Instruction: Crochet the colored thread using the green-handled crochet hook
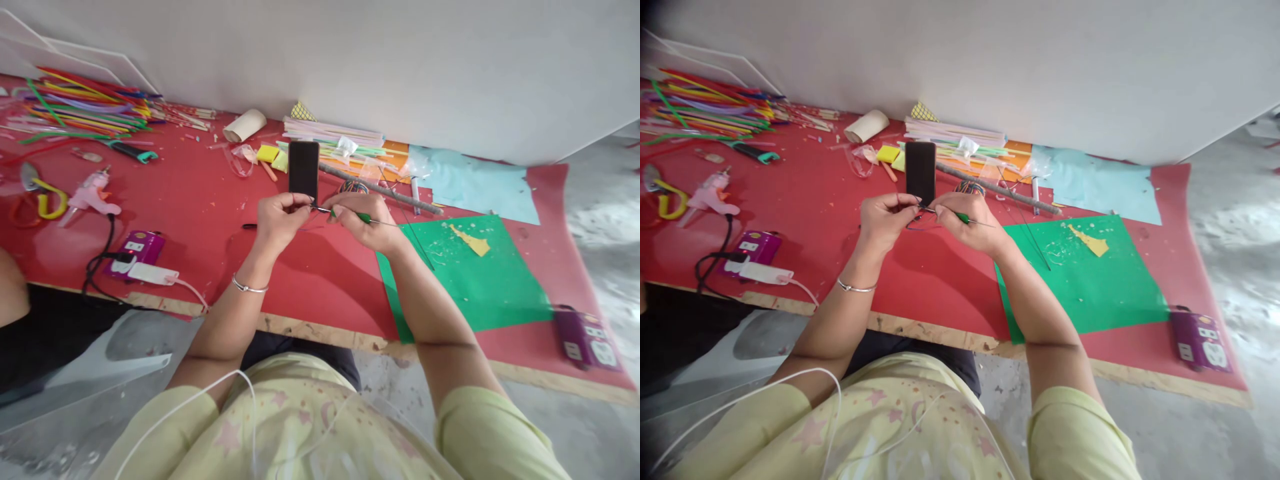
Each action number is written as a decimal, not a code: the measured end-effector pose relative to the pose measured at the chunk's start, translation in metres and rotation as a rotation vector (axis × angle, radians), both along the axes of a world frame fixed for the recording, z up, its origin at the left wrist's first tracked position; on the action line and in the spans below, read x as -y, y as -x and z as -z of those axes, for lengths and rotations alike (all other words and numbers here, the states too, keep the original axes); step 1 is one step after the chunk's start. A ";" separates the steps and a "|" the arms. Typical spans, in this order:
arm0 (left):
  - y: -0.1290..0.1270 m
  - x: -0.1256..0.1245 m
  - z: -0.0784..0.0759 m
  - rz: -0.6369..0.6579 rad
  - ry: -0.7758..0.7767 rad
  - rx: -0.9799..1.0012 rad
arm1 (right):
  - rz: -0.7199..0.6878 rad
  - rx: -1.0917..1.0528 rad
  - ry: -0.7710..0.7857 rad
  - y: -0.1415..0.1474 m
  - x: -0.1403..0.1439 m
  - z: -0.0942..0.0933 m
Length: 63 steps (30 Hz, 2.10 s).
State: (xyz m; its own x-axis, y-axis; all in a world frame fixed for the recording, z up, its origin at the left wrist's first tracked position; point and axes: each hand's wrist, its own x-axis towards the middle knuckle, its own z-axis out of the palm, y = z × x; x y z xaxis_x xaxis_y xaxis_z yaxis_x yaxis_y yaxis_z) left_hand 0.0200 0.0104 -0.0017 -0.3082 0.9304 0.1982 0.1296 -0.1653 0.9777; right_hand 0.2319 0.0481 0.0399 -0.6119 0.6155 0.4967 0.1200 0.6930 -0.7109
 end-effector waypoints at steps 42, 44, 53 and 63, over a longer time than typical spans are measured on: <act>0.005 0.002 -0.023 0.227 0.213 0.407 | 0.056 -0.152 0.398 0.006 -0.001 0.011; 0.005 0.002 -0.023 0.233 0.214 0.410 | 0.085 -0.195 0.417 0.006 -0.002 0.012; 0.006 0.003 -0.026 0.231 0.233 0.404 | 0.091 -0.231 0.500 0.004 -0.009 0.017; 0.005 0.003 -0.025 0.269 0.247 0.419 | -0.011 -0.200 0.511 -0.006 -0.023 0.031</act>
State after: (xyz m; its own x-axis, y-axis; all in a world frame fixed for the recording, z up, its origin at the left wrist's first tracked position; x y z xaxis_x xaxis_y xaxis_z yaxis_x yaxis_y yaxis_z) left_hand 0.0148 0.0071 0.0231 -0.0590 0.9904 -0.1247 -0.2941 0.1021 0.9503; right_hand 0.2381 0.0711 0.0090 -0.5437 0.8031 0.2437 -0.0571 0.2543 -0.9654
